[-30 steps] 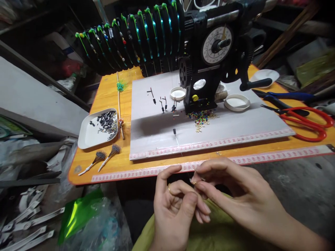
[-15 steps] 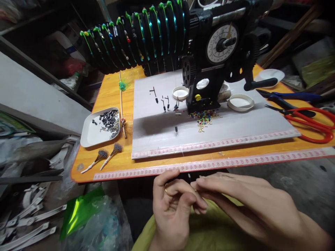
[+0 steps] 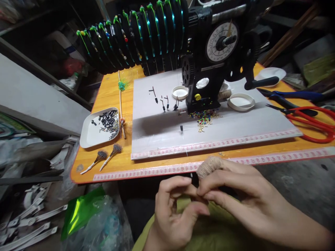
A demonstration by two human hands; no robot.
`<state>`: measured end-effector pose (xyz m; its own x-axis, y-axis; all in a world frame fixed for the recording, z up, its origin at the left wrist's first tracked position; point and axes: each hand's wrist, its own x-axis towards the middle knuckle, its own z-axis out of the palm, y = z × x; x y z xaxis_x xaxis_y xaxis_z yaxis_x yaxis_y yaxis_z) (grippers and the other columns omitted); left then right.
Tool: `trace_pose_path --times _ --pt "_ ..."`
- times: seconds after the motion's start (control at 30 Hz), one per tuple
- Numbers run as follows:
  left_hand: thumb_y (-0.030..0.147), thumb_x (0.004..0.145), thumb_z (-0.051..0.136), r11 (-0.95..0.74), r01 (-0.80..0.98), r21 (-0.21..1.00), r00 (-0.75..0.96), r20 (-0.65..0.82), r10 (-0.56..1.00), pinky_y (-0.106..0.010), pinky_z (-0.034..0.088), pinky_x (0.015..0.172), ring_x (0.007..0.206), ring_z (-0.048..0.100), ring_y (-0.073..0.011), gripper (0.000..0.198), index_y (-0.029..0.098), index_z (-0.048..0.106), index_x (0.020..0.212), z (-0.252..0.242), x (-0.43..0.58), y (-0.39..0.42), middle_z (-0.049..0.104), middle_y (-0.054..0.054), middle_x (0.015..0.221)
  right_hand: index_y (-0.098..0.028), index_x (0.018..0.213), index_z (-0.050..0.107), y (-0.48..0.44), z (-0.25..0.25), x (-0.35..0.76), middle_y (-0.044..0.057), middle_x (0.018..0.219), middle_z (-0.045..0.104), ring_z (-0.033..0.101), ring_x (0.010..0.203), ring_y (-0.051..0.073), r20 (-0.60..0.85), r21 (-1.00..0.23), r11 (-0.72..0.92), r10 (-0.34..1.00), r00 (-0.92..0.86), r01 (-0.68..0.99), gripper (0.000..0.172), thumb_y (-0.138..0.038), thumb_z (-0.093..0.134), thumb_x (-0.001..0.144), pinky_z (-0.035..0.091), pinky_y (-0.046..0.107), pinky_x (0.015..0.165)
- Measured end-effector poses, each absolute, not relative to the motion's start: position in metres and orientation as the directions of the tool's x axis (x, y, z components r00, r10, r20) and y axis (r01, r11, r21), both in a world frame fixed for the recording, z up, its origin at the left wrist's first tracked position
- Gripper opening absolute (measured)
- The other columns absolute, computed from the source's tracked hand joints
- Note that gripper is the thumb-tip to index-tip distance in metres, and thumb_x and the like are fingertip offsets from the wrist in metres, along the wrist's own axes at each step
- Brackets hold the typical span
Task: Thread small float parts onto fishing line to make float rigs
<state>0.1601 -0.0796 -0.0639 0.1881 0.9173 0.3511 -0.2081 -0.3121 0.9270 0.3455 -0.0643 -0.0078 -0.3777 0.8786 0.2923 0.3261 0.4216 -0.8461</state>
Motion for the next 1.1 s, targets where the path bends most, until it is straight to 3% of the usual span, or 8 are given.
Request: trace_pose_path --times 0.2,0.27,0.33,0.4,0.53,0.77,0.93,1.1 --pt "0.004 0.087 0.071 -0.516 0.076 0.853 0.243 0.487 0.839 -0.023 0.06 0.066 0.07 0.072 -0.015 0.016 0.017 0.073 0.094 -0.046 0.156 -0.061 0.074 -0.005 0.079 -0.027 0.09 0.066 -0.071 -0.019 0.353 0.001 0.092 0.064 0.067 0.088 0.016 0.324 -0.912 0.383 0.892 -0.316 0.147 0.016 -0.013 0.06 0.095 0.059 0.027 0.079" --pt "0.005 0.089 0.07 -0.536 0.145 0.832 0.285 0.484 0.828 -0.03 0.063 0.081 0.091 0.076 -0.0202 0.014 0.017 0.073 0.095 -0.045 0.153 -0.054 0.077 -0.01 0.101 -0.028 0.091 0.064 -0.07 -0.019 0.356 0.001 0.095 0.066 0.069 0.091 0.017 0.265 -0.958 0.285 0.893 -0.365 0.002 0.014 -0.022 0.057 0.1 0.06 0.03 0.081" --pt "0.01 0.09 0.07 -0.57 0.2 0.797 0.346 0.486 0.802 -0.043 0.058 0.101 0.123 0.066 -0.0291 0.009 0.018 0.073 0.095 -0.047 0.15 -0.051 0.068 -0.016 0.131 -0.028 0.092 0.064 -0.069 -0.018 0.358 0.001 0.091 0.067 0.069 0.087 0.016 0.224 -0.975 0.204 0.889 -0.399 -0.092 0.016 -0.029 0.054 0.103 0.06 0.03 0.078" --pt "0.013 0.091 0.07 -0.614 0.253 0.747 0.371 0.511 0.775 -0.048 0.054 0.107 0.135 0.055 -0.0322 0.01 0.019 0.075 0.096 -0.051 0.148 -0.051 0.057 -0.015 0.145 -0.028 0.09 0.065 -0.069 -0.015 0.358 0.0 0.084 0.067 0.069 0.08 0.014 0.205 -0.979 0.193 0.904 -0.375 -0.068 0.016 -0.03 0.055 0.103 0.059 0.025 0.073" --pt "0.006 0.087 0.074 -0.656 0.374 0.655 0.241 0.615 0.751 -0.026 0.061 0.078 0.097 0.066 -0.0177 0.024 0.023 0.079 0.104 -0.051 0.15 -0.054 0.062 -0.008 0.111 -0.03 0.097 0.068 -0.069 -0.013 0.353 -0.002 0.086 0.069 0.069 0.08 0.012 0.148 -0.969 0.186 0.963 -0.224 0.16 0.01 -0.022 0.064 0.097 0.059 0.018 0.075" --pt "0.003 0.082 0.077 -0.448 0.116 0.886 0.157 0.429 0.889 -0.018 0.063 0.071 0.071 0.075 -0.0132 0.018 0.019 0.077 0.091 -0.035 0.163 -0.054 0.078 -0.001 0.08 -0.026 0.097 0.059 -0.065 -0.019 0.344 -0.002 0.088 0.062 0.068 0.08 0.011 -0.022 -0.996 -0.007 0.985 -0.169 0.09 0.009 -0.025 0.067 0.095 0.059 0.016 0.069" --pt "0.003 0.079 0.082 -0.197 -0.123 0.973 0.052 0.204 0.978 -0.018 0.065 0.072 0.072 0.078 -0.0126 0.034 0.027 0.074 0.103 -0.045 0.167 -0.065 0.082 0.005 0.083 -0.026 0.096 0.057 -0.065 -0.019 0.344 -0.002 0.088 0.059 0.066 0.08 0.011 -0.041 -0.995 -0.025 0.985 -0.165 0.099 0.009 -0.027 0.065 0.097 0.058 0.017 0.07" --pt "0.001 0.079 0.081 -0.174 -0.188 0.967 0.06 0.188 0.98 -0.017 0.065 0.076 0.076 0.079 -0.0109 0.04 0.029 0.073 0.107 -0.047 0.167 -0.068 0.082 0.006 0.087 -0.025 0.095 0.056 -0.068 -0.019 0.345 -0.002 0.087 0.058 0.064 0.078 0.011 -0.031 -0.996 -0.015 0.984 -0.176 0.091 0.009 -0.026 0.064 0.097 0.058 0.017 0.068"
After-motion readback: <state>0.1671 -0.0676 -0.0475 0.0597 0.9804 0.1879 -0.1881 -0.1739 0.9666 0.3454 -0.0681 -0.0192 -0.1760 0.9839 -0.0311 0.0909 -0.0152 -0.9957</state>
